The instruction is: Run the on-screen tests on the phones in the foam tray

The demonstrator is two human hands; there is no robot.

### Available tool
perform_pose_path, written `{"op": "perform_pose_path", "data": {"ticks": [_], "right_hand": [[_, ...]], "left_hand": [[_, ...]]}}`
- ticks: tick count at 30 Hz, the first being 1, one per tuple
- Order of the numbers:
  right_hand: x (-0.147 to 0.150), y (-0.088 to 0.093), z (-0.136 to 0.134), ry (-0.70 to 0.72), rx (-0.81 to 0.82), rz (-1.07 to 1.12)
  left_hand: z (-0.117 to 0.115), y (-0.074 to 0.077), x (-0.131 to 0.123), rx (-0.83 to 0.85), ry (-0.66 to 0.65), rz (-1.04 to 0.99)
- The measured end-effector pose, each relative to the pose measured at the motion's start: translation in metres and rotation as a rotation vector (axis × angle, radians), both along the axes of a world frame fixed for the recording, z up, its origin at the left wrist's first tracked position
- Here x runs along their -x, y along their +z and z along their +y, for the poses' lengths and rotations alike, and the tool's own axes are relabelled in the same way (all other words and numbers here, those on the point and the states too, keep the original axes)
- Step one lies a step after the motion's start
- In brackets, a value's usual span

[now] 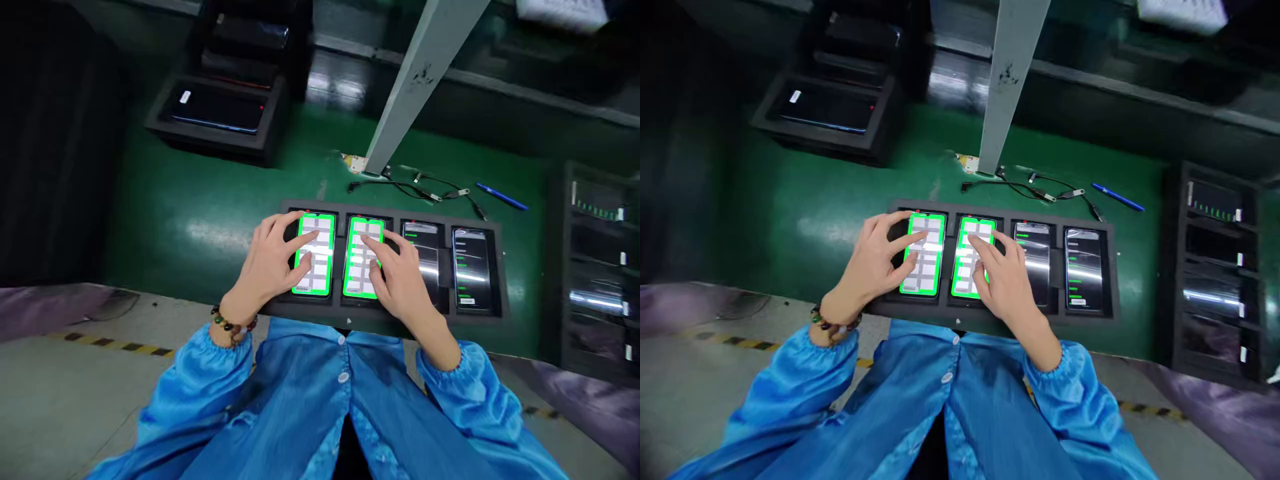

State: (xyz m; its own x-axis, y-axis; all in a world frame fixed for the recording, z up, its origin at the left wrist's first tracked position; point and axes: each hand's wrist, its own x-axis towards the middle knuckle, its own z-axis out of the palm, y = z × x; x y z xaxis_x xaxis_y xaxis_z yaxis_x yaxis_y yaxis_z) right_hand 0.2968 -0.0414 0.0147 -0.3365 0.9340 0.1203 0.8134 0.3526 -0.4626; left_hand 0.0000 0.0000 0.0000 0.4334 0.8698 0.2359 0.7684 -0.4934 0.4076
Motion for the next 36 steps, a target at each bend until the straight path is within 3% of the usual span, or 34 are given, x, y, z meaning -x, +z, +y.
{"op": "perform_pose_path", "data": {"ticks": [10, 23, 29, 36], "right_hand": [[-0.001, 0.000, -0.040, 0.058, -0.084, 0.057], [-0.007, -0.003, -0.074, 0.087, -0.104, 0.114], [-0.009, -0.003, -0.073, 0.060, -0.083, 0.109], [-0.003, -0.005, -0.041, -0.036, 0.031, 0.068]], "left_hand": [[-0.024, 0.003, 0.004, -0.004, -0.018, -0.022], [-0.066, 0.003, 0.020, -0.055, -0.167, -0.071], [-0.071, 0.001, 0.019, -0.077, -0.145, -0.079], [-0.066, -0.001, 0.015, -0.018, -0.068, -0.033]]}}
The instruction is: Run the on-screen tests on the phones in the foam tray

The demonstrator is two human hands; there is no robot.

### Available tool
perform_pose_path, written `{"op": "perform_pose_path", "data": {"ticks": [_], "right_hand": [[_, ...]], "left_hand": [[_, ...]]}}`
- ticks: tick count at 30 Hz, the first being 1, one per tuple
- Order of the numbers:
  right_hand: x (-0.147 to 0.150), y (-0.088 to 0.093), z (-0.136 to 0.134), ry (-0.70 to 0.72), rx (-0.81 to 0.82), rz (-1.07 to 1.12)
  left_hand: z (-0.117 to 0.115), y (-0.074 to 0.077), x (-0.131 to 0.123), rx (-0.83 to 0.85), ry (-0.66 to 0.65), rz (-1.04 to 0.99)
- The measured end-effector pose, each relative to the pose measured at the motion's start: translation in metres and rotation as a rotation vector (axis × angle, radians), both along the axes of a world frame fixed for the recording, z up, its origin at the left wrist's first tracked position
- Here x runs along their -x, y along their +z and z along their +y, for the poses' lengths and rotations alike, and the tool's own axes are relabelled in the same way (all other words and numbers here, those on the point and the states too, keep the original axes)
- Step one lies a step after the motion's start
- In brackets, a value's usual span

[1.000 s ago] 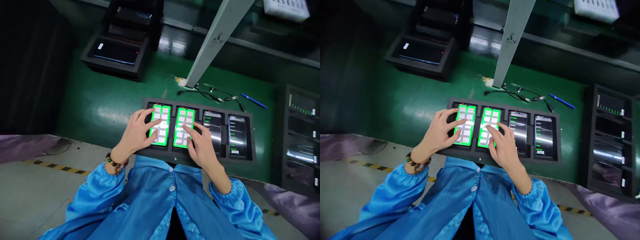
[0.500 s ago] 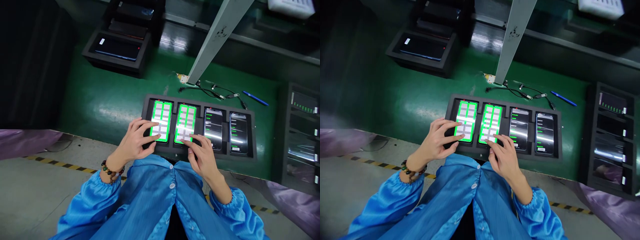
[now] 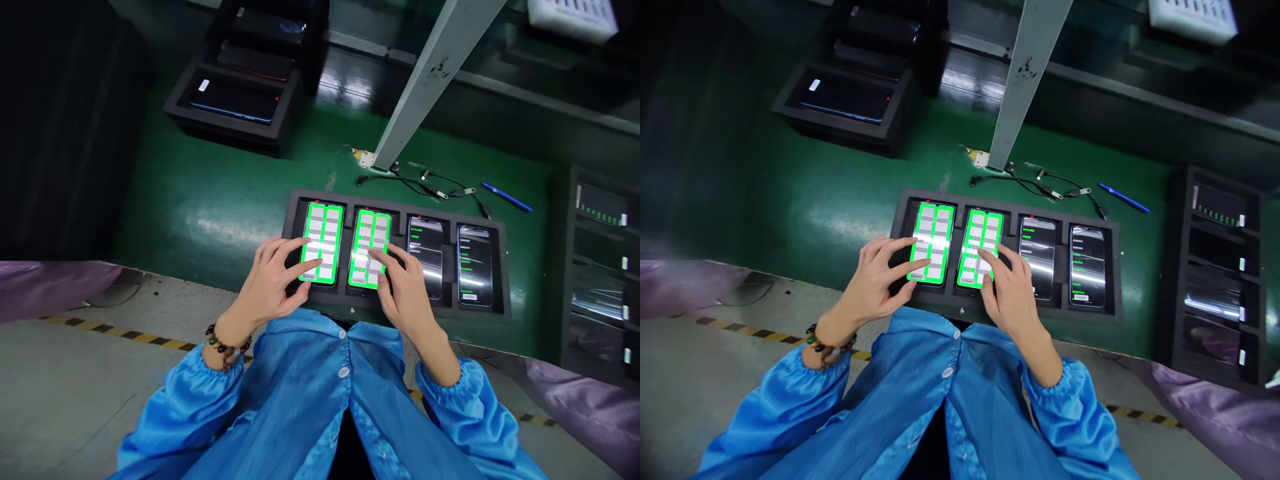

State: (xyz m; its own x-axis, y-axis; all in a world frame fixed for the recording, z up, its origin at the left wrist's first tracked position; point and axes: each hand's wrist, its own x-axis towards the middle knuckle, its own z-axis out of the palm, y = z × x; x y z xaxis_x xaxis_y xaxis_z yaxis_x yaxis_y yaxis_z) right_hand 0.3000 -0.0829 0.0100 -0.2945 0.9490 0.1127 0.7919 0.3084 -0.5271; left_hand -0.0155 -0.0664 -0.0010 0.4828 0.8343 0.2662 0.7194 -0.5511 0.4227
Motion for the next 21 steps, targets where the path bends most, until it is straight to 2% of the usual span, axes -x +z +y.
{"op": "perform_pose_path", "data": {"ticks": [4, 9, 14, 18, 21], "right_hand": [[-0.002, 0.001, 0.004, 0.011, 0.003, 0.002], [-0.008, 0.002, -0.014, 0.085, -0.096, 0.023], [0.006, 0.002, -0.016, 0.126, -0.104, 0.057], [0.012, 0.004, -0.011, 0.145, -0.055, 0.066], [-0.001, 0.007, -0.015, 0.098, -0.070, 0.031]], "left_hand": [[0.002, -0.002, 0.001, 0.019, -0.009, -0.002], [-0.001, -0.003, 0.006, -0.055, -0.040, -0.048], [-0.005, -0.005, 0.012, -0.123, 0.089, -0.041], [-0.006, -0.002, 0.009, -0.097, 0.118, -0.030], [-0.004, 0.003, -0.001, -0.036, 0.065, -0.001]]}}
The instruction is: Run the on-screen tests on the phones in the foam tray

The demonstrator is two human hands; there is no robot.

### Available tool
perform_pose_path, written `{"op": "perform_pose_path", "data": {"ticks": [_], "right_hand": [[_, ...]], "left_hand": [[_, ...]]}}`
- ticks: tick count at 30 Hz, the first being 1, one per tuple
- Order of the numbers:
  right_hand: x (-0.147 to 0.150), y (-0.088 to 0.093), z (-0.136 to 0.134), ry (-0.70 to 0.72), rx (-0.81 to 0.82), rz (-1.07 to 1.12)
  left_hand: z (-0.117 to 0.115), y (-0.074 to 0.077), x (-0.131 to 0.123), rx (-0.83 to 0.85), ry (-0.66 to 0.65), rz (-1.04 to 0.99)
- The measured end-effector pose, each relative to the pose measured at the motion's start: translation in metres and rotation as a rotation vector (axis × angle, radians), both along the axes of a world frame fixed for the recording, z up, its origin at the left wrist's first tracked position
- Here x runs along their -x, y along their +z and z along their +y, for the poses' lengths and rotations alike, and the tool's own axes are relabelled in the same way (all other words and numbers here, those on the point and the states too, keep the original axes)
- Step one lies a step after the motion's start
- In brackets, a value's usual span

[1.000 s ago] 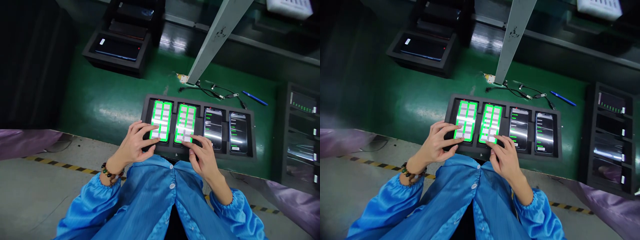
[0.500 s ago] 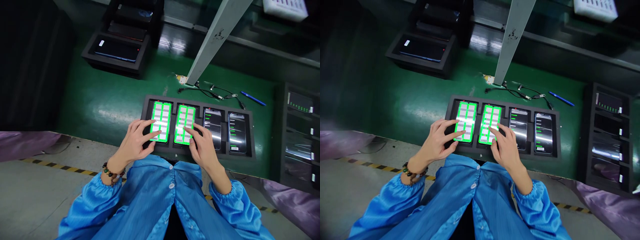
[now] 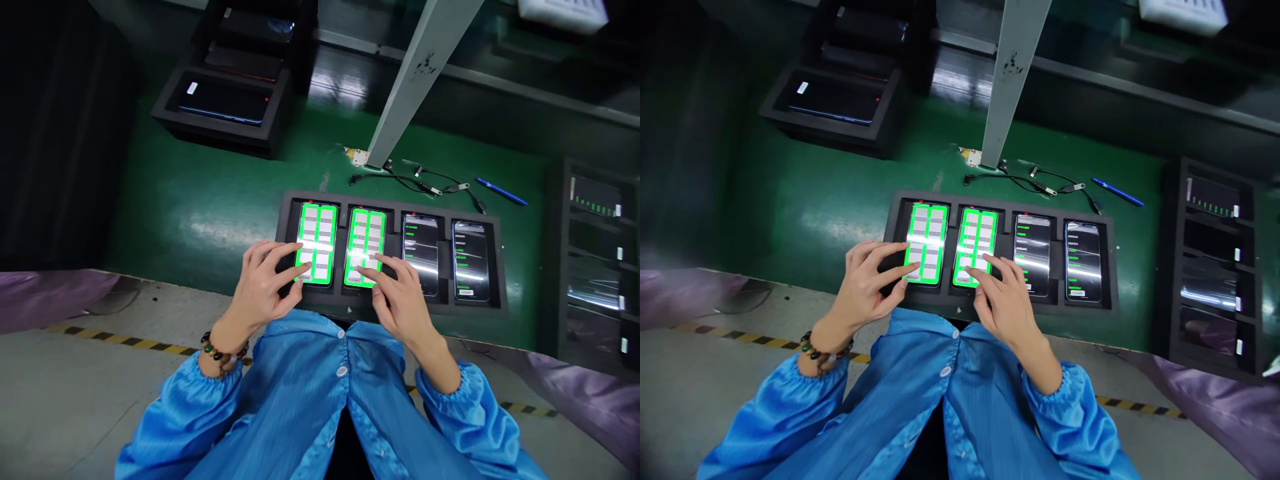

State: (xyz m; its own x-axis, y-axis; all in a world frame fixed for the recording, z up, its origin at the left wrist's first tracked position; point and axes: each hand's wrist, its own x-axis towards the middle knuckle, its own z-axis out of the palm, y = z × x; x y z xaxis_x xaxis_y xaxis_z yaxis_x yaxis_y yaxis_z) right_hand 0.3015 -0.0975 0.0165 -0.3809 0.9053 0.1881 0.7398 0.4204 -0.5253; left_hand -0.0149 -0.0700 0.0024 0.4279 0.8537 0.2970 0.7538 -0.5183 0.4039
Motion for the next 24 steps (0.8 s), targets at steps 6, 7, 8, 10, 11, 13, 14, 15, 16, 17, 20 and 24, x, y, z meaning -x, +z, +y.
{"op": "perform_pose_path", "data": {"ticks": [6, 7, 8, 10, 11, 13, 14, 15, 16, 17, 20, 24], "right_hand": [[-0.030, 0.005, -0.011, -0.123, -0.046, -0.056], [-0.030, 0.005, -0.012, -0.125, -0.051, -0.057], [-0.029, 0.005, -0.012, -0.122, -0.055, -0.055], [-0.024, 0.004, -0.009, -0.100, -0.052, -0.045], [-0.020, 0.003, -0.008, -0.084, -0.048, -0.038], [-0.010, 0.000, -0.003, -0.048, -0.030, -0.020], [-0.004, -0.001, 0.000, -0.031, -0.019, -0.010], [0.002, -0.002, 0.004, -0.017, -0.009, -0.001], [0.007, -0.003, 0.007, -0.007, 0.001, 0.008], [0.012, -0.003, 0.010, -0.002, 0.011, 0.013], [0.020, -0.004, 0.018, -0.014, 0.032, 0.006], [0.007, -0.002, 0.016, -0.072, 0.025, -0.016]], "left_hand": [[0.009, 0.006, -0.023, 0.080, -0.156, 0.031], [0.010, 0.006, -0.024, 0.077, -0.163, 0.031], [0.010, 0.007, -0.024, 0.068, -0.165, 0.031], [0.010, 0.007, -0.020, 0.044, -0.154, 0.032], [0.009, 0.007, -0.016, 0.035, -0.139, 0.034], [0.007, 0.006, -0.008, 0.031, -0.092, 0.041], [0.005, 0.005, -0.003, 0.033, -0.059, 0.047], [0.005, 0.004, 0.001, 0.033, -0.022, 0.054], [0.004, 0.003, 0.005, 0.032, 0.016, 0.063], [0.004, 0.003, 0.007, 0.032, 0.052, 0.072], [0.005, 0.002, 0.008, 0.037, 0.121, 0.092], [0.008, 0.005, -0.007, 0.058, 0.072, 0.084]]}}
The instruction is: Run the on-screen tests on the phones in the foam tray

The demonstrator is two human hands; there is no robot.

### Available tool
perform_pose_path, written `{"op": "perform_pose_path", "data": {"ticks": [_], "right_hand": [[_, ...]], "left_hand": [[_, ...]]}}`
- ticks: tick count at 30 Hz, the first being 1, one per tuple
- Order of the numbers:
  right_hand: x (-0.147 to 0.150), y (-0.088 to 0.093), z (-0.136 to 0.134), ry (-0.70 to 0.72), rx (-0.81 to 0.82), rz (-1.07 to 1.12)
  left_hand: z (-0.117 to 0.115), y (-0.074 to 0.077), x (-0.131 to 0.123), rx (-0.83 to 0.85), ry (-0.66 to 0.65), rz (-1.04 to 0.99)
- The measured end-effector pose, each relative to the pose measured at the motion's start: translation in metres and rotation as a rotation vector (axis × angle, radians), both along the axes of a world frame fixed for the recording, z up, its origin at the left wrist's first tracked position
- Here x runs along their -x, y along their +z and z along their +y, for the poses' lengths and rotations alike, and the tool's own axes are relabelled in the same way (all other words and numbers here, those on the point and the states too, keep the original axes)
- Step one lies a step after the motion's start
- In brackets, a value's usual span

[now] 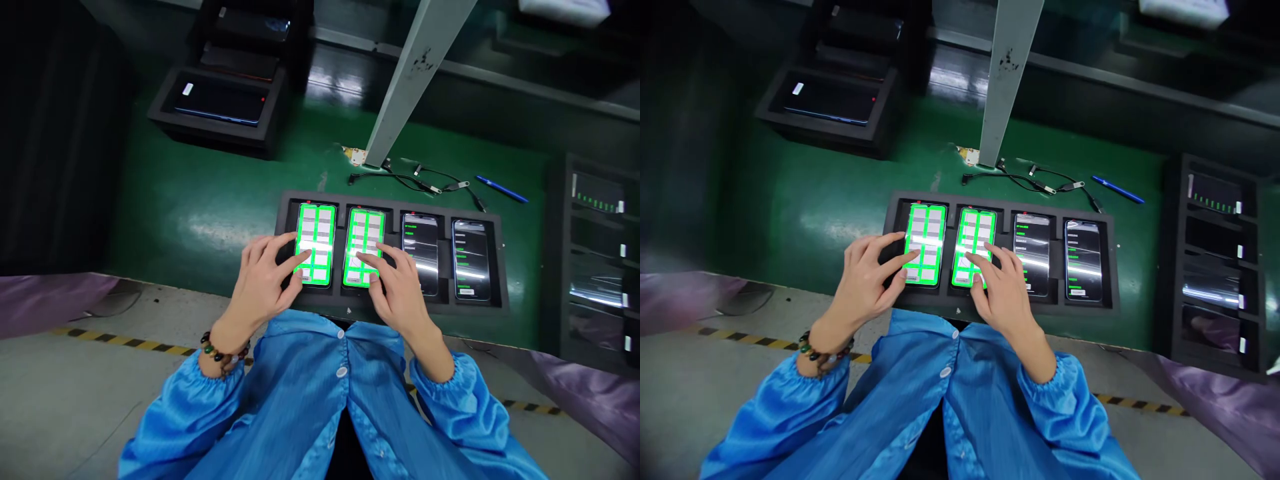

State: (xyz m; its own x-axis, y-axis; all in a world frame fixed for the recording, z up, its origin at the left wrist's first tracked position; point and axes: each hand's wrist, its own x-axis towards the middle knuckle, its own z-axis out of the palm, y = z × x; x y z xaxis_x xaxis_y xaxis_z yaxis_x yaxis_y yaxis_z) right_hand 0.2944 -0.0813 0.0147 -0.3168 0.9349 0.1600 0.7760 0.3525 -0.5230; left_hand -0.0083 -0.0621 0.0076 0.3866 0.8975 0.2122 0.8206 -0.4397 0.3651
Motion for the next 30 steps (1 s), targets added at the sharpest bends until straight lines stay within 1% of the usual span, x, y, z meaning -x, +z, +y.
{"op": "perform_pose_path", "data": {"ticks": [4, 6, 8, 11, 15, 16, 18, 21, 26, 28, 30], "right_hand": [[-0.019, 0.004, -0.009, -0.093, -0.007, -0.019], [-0.022, 0.005, -0.010, -0.111, -0.012, -0.017], [-0.018, 0.005, -0.009, -0.107, -0.015, -0.012], [-0.005, 0.002, -0.001, -0.055, -0.002, 0.002], [0.012, -0.002, 0.012, 0.019, 0.036, 0.020], [0.014, -0.002, 0.014, 0.028, 0.046, 0.020], [0.013, -0.001, 0.017, 0.029, 0.052, 0.018], [0.003, 0.003, 0.015, -0.014, 0.045, 0.001], [-0.019, 0.009, 0.005, -0.112, 0.038, -0.020], [-0.021, 0.009, 0.003, -0.130, 0.035, -0.020], [-0.019, 0.008, 0.005, -0.126, 0.037, -0.016]], "left_hand": [[0.006, 0.004, -0.021, 0.024, -0.111, -0.023], [0.008, 0.005, -0.027, 0.020, -0.152, -0.021], [0.009, 0.005, -0.027, 0.013, -0.157, -0.021], [0.008, 0.004, -0.016, 0.006, -0.088, -0.020], [0.004, 0.001, 0.004, -0.019, 0.098, 0.011], [0.004, 0.001, 0.007, -0.019, 0.127, 0.017], [0.005, 0.001, 0.007, -0.012, 0.141, 0.019], [0.009, 0.002, -0.005, 0.000, 0.091, 0.005], [0.016, 0.004, -0.033, 0.026, -0.040, 0.000], [0.017, 0.004, -0.037, 0.030, -0.074, 0.005], [0.018, 0.004, -0.036, 0.026, -0.076, 0.012]]}}
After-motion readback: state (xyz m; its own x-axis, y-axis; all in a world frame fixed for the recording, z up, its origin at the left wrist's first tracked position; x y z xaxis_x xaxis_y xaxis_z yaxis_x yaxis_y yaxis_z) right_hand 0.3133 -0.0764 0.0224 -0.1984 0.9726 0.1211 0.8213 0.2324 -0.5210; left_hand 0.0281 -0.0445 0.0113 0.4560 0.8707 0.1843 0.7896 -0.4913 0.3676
